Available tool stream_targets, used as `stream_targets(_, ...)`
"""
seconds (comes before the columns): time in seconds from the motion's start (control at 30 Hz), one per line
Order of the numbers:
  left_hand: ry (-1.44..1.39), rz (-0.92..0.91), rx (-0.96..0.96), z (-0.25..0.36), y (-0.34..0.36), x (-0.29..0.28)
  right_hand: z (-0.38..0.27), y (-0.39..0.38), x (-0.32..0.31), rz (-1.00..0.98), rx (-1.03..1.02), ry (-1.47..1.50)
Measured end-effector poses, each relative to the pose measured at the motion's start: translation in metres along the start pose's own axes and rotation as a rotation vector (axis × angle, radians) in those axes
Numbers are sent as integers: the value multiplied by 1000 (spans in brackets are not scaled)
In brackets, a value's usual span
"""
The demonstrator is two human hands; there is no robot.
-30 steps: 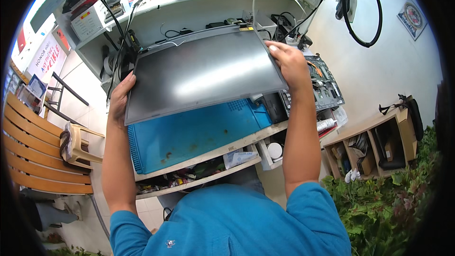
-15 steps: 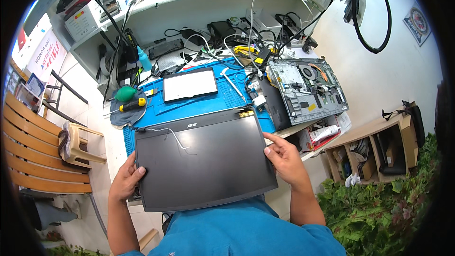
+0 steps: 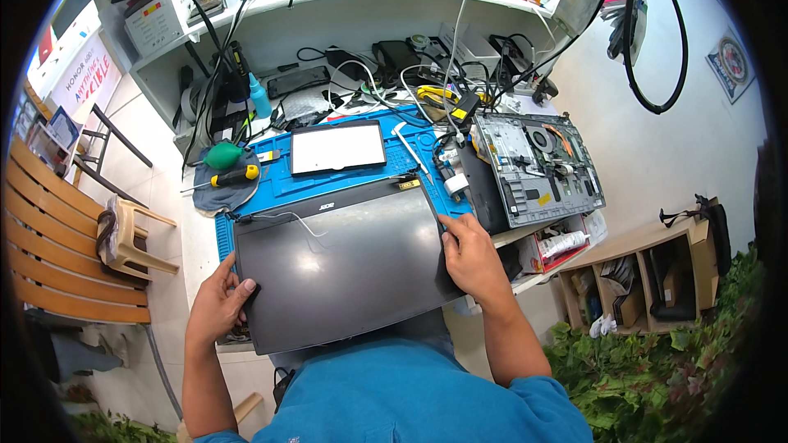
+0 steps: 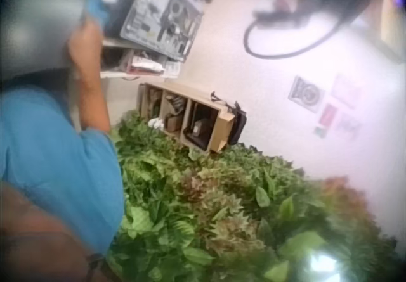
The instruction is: The person uses a screwdriver to remove screws from a disassembled electronic device, likely a laptop or monitor, placed on a blue workbench. They manipulate internal components, including a hard drive and circuit board, and use a green air blower to clean dust from the device's interior.
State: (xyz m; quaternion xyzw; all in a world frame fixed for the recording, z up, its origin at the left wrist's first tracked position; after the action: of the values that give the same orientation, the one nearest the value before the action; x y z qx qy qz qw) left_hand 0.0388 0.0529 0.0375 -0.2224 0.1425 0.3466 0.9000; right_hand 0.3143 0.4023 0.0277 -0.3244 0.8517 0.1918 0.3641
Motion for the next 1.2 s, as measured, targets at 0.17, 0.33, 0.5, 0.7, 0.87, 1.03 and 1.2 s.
stream_targets(0.17,78,10,-35,15,-6,4,-6,0,3,-6,-4,-127)
stream_targets(0.33,307,4,-65,29,-8,-3,-14,-1,1,-63,3,-254)
stream_targets(0.5,392,283,240,32,23,-46,-7,-9,-9,6,-18,-160)
stream_targets(0.7,568,345,546,44,75,-70,-7,-18,-12,-31,-18,-101)
stream_targets(0.87,782,399,692,37,124,-72,-7,-27,-15,8,-42,-24)
stream_targets(1.03,868,317,649,45,155,-81,-28,-15,-21,-3,-179,-30)
stream_targets(1.2,844,171,469,52,180,-88,-67,16,-20,12,-475,-55)
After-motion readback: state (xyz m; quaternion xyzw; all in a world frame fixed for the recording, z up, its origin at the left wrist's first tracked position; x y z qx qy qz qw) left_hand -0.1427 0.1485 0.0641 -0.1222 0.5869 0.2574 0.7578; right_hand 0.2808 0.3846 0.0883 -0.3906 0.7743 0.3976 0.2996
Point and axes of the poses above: each hand's wrist, its own y-axis towards the middle knuckle, its own x-axis out of the palm, z = x × y, the point moved 1 cm from there along y, towards the middle knuckle, and after that the axes turned 3 degrees about x, right-handed, at the moved point
